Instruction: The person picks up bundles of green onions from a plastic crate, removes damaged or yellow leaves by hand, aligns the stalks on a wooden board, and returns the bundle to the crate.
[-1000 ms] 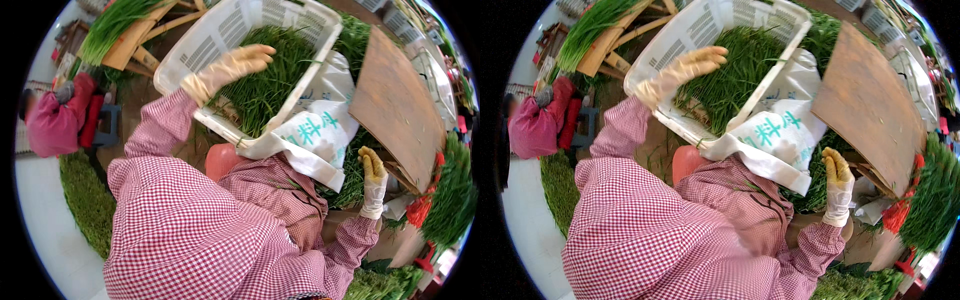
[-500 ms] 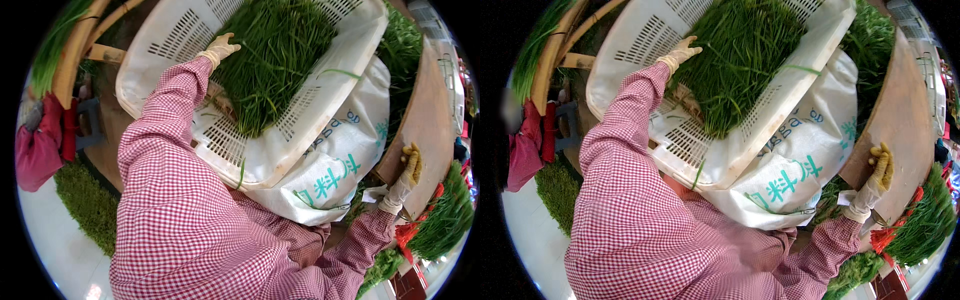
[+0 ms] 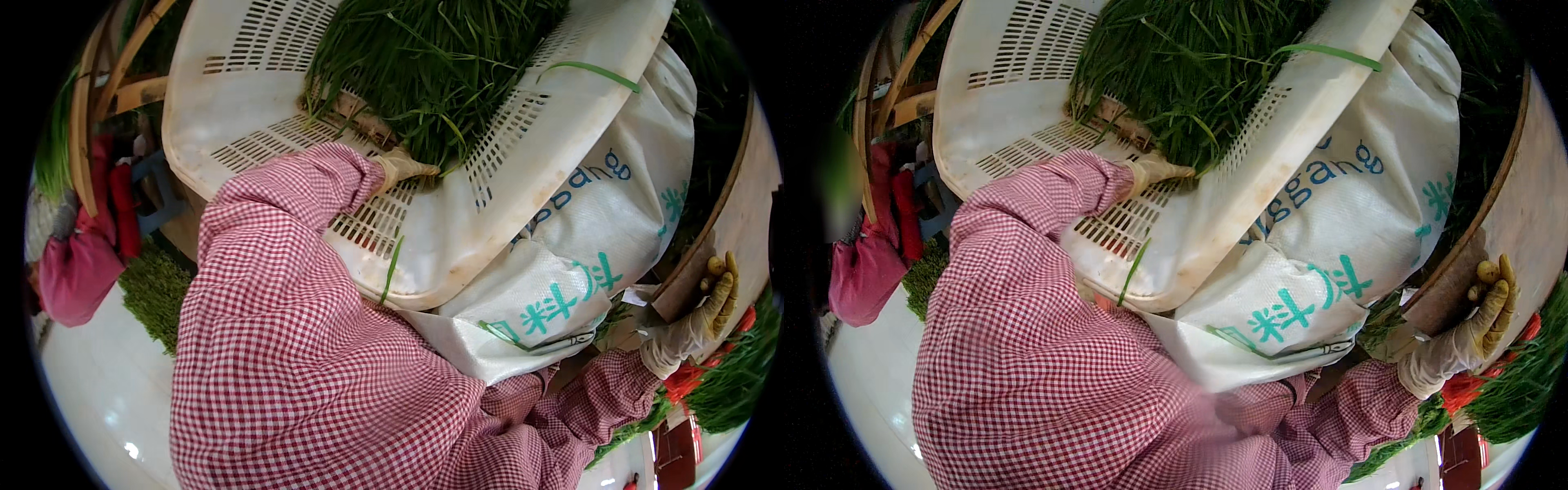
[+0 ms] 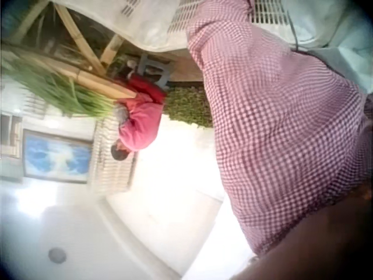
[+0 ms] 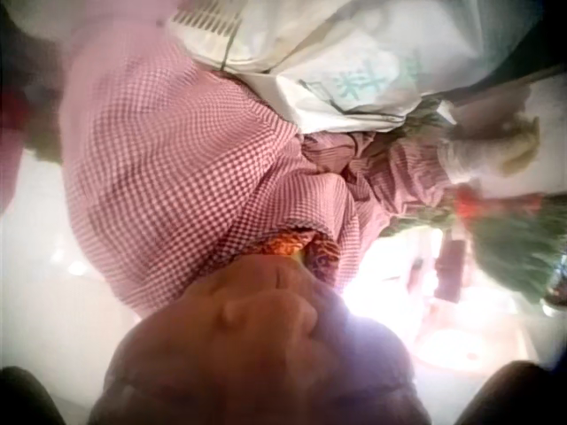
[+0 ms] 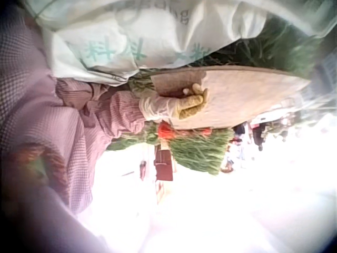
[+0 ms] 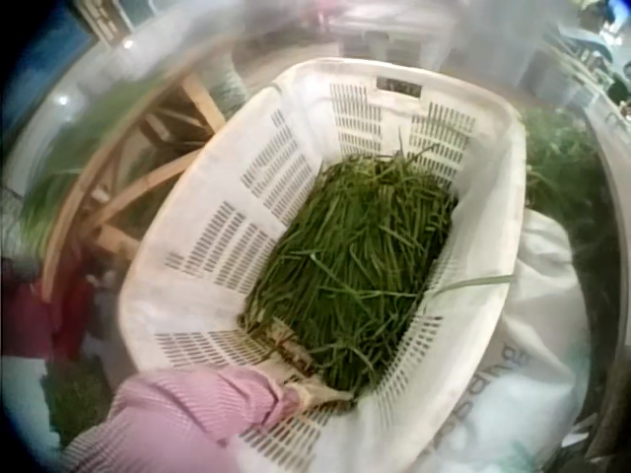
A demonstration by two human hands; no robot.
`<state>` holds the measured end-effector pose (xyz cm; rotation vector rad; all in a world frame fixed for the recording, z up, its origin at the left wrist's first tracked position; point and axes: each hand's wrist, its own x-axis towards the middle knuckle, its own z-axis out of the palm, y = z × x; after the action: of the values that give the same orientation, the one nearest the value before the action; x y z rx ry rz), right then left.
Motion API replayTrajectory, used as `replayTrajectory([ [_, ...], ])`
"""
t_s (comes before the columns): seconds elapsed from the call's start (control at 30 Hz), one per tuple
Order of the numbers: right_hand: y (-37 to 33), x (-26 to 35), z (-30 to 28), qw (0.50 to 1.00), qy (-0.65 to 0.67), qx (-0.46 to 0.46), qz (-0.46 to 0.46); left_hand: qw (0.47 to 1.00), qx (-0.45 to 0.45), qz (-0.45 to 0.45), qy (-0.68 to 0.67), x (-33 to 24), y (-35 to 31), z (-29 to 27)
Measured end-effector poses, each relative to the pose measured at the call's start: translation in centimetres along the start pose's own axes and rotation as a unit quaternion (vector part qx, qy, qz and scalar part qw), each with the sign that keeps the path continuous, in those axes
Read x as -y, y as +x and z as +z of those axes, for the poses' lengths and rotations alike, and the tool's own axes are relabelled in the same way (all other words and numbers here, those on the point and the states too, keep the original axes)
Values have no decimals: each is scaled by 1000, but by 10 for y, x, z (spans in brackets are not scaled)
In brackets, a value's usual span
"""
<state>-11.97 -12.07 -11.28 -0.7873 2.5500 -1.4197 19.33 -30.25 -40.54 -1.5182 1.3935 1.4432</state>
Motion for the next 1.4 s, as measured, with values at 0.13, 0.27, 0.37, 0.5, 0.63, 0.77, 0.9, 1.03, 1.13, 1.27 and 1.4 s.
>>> replayTrajectory([
  [0.13,-2,5,4,1000,-7,-10,5,951,-34,20,-306,49,67,48],
  [0.27,-1,4,-1,999,-24,-22,9,942,-62,-85,-318,36,58,37],
  [0.37,-2,6,4,998,-35,-48,2,934,-57,-135,-327,2,19,31],
  [0.5,1,3,4,998,12,-68,16,934,-10,-81,-348,-5,9,42],
  [0.63,-2,11,10,997,24,-72,32,922,31,-134,-363,1,16,42],
  [0.77,1,4,1,996,47,-58,44,922,48,-206,-323,-29,-12,25],
  [0.9,0,9,6,996,52,-62,45,900,162,-106,-390,26,53,46],
  [1.03,-2,12,10,994,58,-76,44,928,120,-140,-323,-6,15,36],
  [1.13,-1,12,13,995,57,-83,29,941,139,-103,-292,-14,4,32],
  [1.27,1,8,9,998,47,-49,-2,930,207,-73,-295,-18,2,25],
  [1.4,-1,8,7,998,36,-59,9,922,133,-108,-347,-40,-33,20],
])
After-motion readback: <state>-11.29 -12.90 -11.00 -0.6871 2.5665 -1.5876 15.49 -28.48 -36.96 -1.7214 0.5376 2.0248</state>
